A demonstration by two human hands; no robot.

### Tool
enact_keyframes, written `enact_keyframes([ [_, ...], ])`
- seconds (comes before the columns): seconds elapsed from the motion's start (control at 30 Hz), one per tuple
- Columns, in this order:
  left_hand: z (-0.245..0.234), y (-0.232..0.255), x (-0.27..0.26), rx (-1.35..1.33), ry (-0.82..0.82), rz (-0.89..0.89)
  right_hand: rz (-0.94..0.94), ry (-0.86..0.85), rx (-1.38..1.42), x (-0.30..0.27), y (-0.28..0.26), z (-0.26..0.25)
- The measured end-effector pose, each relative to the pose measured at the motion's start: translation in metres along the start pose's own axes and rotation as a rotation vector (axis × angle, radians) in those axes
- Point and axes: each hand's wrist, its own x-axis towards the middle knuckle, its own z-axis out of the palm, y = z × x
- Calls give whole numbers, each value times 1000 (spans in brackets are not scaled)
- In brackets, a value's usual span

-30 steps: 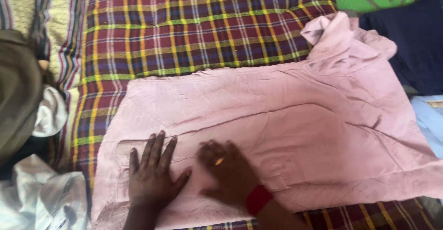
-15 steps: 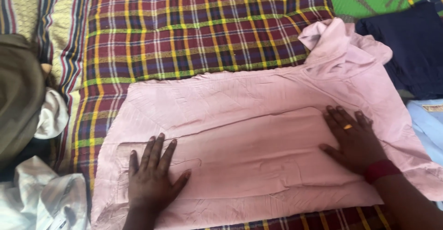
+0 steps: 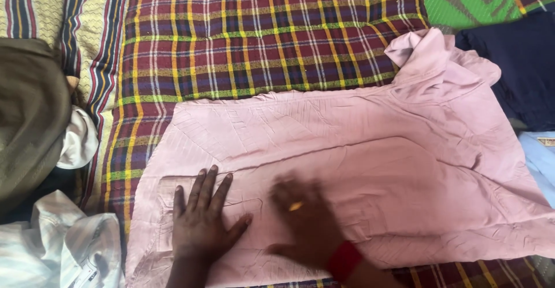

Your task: Folding a pink long-sleeved shirt on a bed.

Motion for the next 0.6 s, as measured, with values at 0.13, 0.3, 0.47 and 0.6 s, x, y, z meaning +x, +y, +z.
enact_keyframes([
  [0.13,0,0,-1,2,-37,-31,-16,-26,131,28,21,-33],
  [0.3,3,-1,0,37,-12,0,217,59,-74,-17,139,-62],
  [0.47,1,1,0,43,-31,-9,280,-25,-390,-66,211,-91],
  [0.6,1,0,1,46,-6,9,177,31,-279,-80,233,-89],
])
